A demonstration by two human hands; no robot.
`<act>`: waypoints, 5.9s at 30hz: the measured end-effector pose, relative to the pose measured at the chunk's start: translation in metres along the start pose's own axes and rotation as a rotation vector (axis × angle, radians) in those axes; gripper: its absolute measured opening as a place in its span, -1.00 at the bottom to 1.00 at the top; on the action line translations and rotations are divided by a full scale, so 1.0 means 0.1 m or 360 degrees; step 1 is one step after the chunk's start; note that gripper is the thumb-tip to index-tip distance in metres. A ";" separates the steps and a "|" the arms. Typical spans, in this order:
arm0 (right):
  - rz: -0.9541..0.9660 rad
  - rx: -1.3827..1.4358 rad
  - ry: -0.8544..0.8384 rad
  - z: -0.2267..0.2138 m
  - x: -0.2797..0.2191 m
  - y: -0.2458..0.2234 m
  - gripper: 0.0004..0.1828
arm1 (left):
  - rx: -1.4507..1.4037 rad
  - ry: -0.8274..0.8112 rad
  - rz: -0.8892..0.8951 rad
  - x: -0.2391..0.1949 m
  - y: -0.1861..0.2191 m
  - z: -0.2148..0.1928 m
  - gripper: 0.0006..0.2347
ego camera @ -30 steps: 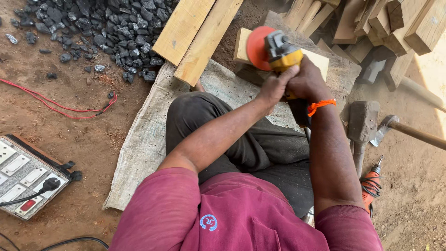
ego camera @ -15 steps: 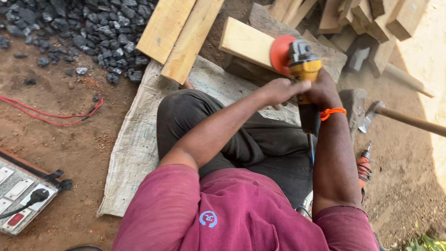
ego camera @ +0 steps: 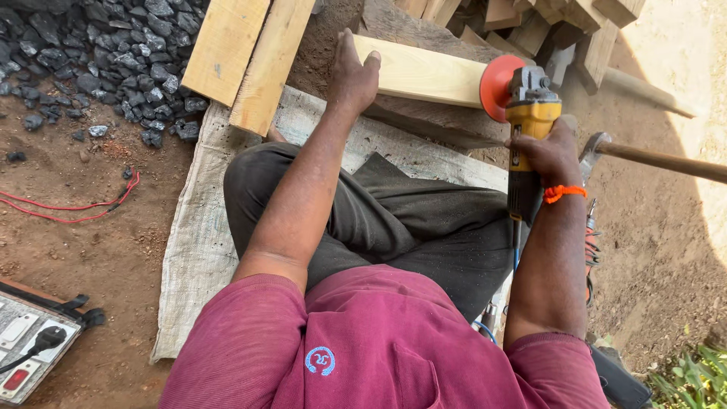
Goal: The person sits cross-legged on a sack and uses a handheld angle grinder with a sanding disc to smooth the surfaces of wooden planks. They hold each plank with one hand and move the grinder along the face and edges, then set the finished plank aside.
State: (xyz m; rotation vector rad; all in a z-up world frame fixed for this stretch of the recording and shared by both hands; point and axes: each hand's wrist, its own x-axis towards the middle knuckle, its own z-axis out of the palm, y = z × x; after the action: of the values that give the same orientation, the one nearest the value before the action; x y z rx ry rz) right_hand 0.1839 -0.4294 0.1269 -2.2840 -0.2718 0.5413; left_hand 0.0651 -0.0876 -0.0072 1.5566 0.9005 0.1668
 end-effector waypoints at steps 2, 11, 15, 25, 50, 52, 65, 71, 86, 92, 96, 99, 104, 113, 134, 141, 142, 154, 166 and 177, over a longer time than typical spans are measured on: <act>-0.0048 0.0006 -0.0031 0.02 0.09 0.01 -0.45 | 0.0463 0.0765 0.0664 -0.16 0.03 0.01 -0.47; 0.0119 -0.0257 -0.0278 0.51 0.33 -0.46 -0.46 | -0.0267 -0.0874 0.0426 -1.07 0.10 0.87 -0.39; -0.0081 -0.0589 -0.0268 0.95 0.31 -0.85 -0.24 | -0.0950 -0.0941 0.0075 -0.88 0.11 0.87 -0.33; -0.0182 -0.0499 -0.0419 1.39 0.30 -1.20 -0.28 | -0.1019 -0.0630 -0.0178 -0.82 0.15 0.61 -0.41; -0.0134 -0.0924 -0.0259 1.05 -0.01 -0.84 -0.22 | -0.1126 -0.0819 -0.0181 -1.22 0.11 0.96 -0.39; -0.0164 -0.0937 -0.0291 1.14 -0.01 -0.91 -0.21 | -0.1154 -0.0693 -0.0144 -1.25 0.07 0.90 -0.40; -0.0059 -0.0584 -0.0317 1.00 0.03 -0.83 -0.36 | -0.0814 -0.0866 -0.0064 -1.05 0.11 1.00 -0.37; -0.0068 -0.0604 -0.0285 1.08 0.18 -0.84 -0.46 | -0.0906 -0.0857 -0.0094 -0.88 0.15 0.96 -0.36; -0.0055 -0.0638 -0.0344 1.22 0.38 -1.10 -0.42 | -0.1098 -0.0764 -0.0167 -0.72 0.22 0.77 -0.42; 0.0070 -0.0527 -0.0347 0.92 0.44 -0.83 -0.45 | -0.0997 -0.0840 -0.0223 -0.73 0.30 1.10 -0.40; 0.0156 -0.0547 -0.0310 0.70 0.49 -0.69 -0.48 | -0.0961 -0.0921 -0.0295 -0.75 0.41 1.33 -0.39; 0.0182 -0.0479 -0.0320 0.49 0.50 -0.50 -0.49 | -0.0940 -0.1016 -0.0356 -0.80 0.46 1.55 -0.39; 0.0146 -0.0348 -0.0290 0.15 0.50 -0.15 -0.50 | -0.0932 -0.1109 -0.0411 -0.90 0.53 1.96 -0.41; 0.0163 -0.0536 -0.0220 -0.11 0.21 0.01 -0.41 | -0.0905 -0.1163 -0.0324 -1.14 0.36 2.39 -0.37; 0.0170 -0.0706 -0.0437 0.39 0.69 -0.68 -0.29 | -0.0880 -0.0968 -0.0273 -0.66 0.42 1.65 -0.33; 0.0174 -0.0656 -0.0471 0.11 0.85 -0.33 -0.41 | -0.0952 -0.1075 -0.0436 -0.65 0.59 1.96 -0.36; 0.0210 -0.0632 -0.0457 0.10 0.86 -0.29 -0.43 | -0.0919 -0.1086 -0.0459 -0.65 0.61 1.98 -0.36; 0.0247 -0.0532 -0.0353 -0.13 0.88 0.00 -0.50 | -0.0898 -0.1172 -0.0440 -0.64 0.66 2.33 -0.34; 0.0316 -0.0610 -0.0209 -0.29 0.39 0.23 -0.45 | -0.0777 -0.1299 -0.0488 -1.08 0.53 2.53 -0.34; 0.0093 -0.0767 -0.0354 0.55 0.14 -0.54 -0.13 | -0.1214 -0.0857 -0.0030 -1.17 0.11 1.50 -0.41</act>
State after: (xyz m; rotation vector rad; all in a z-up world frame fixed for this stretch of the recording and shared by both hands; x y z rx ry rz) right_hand 0.1698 -0.3523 0.1280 -2.7017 -0.4896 0.8352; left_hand 0.0776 -0.2768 0.0140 0.8097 0.3476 0.0568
